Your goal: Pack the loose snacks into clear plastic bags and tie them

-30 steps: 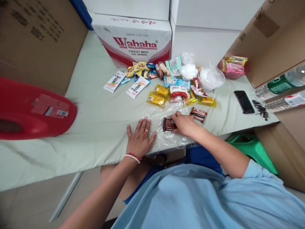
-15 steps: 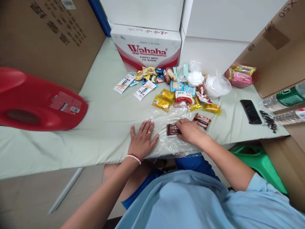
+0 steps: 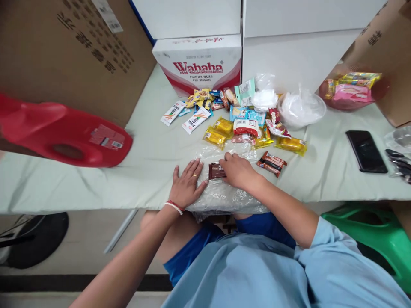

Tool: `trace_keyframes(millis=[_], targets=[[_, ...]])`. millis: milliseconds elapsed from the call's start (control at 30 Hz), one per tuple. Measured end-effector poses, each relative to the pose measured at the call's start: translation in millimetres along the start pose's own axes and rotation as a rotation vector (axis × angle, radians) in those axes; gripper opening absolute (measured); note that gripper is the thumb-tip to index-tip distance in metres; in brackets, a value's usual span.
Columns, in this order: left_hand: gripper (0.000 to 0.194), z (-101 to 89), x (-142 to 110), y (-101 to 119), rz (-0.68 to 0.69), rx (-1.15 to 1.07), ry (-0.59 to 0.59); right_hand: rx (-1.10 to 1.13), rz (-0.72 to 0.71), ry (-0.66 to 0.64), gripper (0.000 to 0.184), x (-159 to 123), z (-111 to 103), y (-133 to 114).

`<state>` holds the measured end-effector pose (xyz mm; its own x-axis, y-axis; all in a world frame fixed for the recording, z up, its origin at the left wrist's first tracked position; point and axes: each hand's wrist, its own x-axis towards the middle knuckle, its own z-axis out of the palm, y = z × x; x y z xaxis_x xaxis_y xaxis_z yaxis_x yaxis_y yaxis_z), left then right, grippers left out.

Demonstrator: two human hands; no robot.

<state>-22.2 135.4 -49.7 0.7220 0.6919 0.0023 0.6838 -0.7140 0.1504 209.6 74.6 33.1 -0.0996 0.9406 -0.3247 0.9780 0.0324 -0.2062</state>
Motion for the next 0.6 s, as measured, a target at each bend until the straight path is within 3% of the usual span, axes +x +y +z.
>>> trace_keyframes(millis=[167,433,600], targets=[[0.067,-2.8,0.7,3.2,-0.011,0.049,-0.022,0.027,-0.032,0.079,0.039,-12.1,17.0,12.2],[0.061,-5.4,0.0,0.5,-0.035,0.034,-0.039,0.108,-0.146,0.098,0.034,-15.5,21.8,25.8],[0.057,-2.1,-4.0,-5.9,-0.049,-0.003,0.016,0.213,-0.141,0.124,0.040,-24.9,28.7,33.2]])
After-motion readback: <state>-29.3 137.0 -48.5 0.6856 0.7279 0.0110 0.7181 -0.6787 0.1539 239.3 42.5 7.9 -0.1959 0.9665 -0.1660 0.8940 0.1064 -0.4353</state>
